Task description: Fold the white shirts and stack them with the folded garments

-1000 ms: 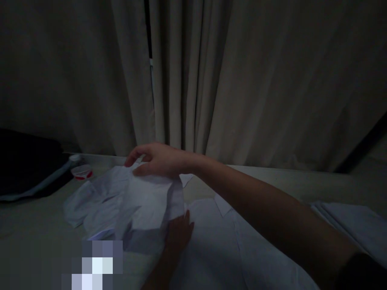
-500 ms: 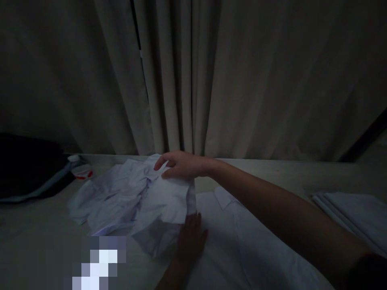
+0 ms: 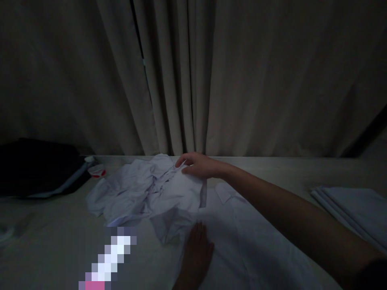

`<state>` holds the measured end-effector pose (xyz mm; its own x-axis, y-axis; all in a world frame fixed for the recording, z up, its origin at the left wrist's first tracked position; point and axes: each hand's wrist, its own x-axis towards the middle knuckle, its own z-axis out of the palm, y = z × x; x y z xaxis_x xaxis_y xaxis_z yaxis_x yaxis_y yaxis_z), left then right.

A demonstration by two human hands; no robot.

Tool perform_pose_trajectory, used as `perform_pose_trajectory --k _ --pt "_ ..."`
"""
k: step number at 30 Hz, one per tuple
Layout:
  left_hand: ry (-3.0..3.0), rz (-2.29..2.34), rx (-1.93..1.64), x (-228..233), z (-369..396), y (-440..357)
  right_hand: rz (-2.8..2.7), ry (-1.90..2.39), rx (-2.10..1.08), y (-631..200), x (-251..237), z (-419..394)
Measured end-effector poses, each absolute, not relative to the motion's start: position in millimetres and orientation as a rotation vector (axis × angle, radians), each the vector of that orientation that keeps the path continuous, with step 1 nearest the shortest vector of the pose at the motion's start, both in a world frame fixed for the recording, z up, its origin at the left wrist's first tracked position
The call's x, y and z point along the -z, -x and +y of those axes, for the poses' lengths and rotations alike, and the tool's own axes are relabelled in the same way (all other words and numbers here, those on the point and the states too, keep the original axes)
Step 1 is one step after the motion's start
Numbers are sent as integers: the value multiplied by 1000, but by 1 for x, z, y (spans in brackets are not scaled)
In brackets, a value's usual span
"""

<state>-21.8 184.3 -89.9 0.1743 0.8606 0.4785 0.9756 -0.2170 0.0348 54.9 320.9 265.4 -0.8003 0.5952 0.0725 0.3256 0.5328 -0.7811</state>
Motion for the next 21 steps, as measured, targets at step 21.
perform_pose_trajectory --k 21 --pt "2004 -1785 514 92 166 34 -2088 713 -1107 -94 -315 308"
